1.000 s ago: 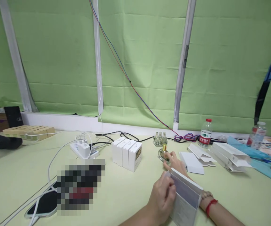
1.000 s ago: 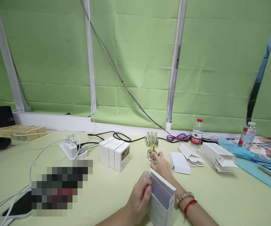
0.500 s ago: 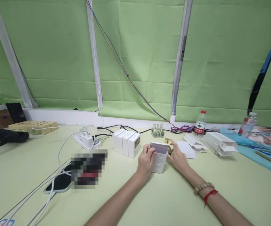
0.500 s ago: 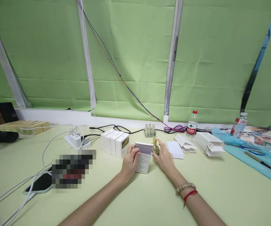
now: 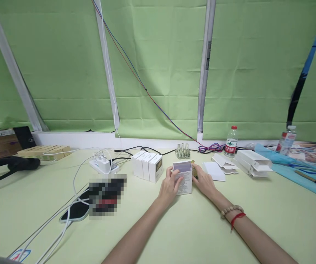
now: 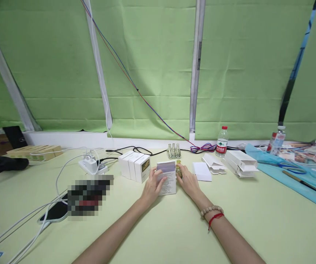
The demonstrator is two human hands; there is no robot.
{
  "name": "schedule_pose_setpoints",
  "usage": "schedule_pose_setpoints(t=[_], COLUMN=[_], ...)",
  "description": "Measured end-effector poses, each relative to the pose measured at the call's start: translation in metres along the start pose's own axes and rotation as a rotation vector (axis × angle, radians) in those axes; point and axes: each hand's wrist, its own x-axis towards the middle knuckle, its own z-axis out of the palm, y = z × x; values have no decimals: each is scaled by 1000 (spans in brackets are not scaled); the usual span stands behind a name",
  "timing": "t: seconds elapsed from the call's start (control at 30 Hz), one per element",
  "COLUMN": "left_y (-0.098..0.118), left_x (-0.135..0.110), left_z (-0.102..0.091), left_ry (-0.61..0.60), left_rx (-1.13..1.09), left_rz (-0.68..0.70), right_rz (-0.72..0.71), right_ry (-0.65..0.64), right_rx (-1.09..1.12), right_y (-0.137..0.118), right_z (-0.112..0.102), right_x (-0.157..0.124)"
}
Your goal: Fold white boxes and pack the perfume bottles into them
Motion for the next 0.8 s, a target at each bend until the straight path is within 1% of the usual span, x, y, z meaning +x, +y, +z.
schedule_pose_setpoints(t=[0.1,0.2,0.33,0.43,0.53,0.6,0.67,0.73,0.8], left_y=[-2,-2,2,8,16,22,26,30,31], left_x=[1,3,5,6,5,3,1,-2,-3], left_z=[0,-2,-7,-9,-8,-6,-4,-3,-2], left_ry=[51,77,68,34,-14,-35,-46,-57,-65], left_rx=[58,60,-23,-110,-186,-211,-227,-244,-261], left_rz=[-5,-87,-211,-249,-251,-241,-239,-236,-205], right_rz=[-17,-48,-34,-38,-116,-229,-390,-530,-601], right_ry=[33,118,360,533,701,808,833,750,635], right_rx=[39,58,88,141,205,221,234,289,351], right_y=[-1,-1,0,2,-1,-6,-16,-28,-39], right_z=[1,0,-5,-12,-22,-31,-42,-54,-63], right_x=[0,0,-1,-2,-2,-2,-3,-5,-8])
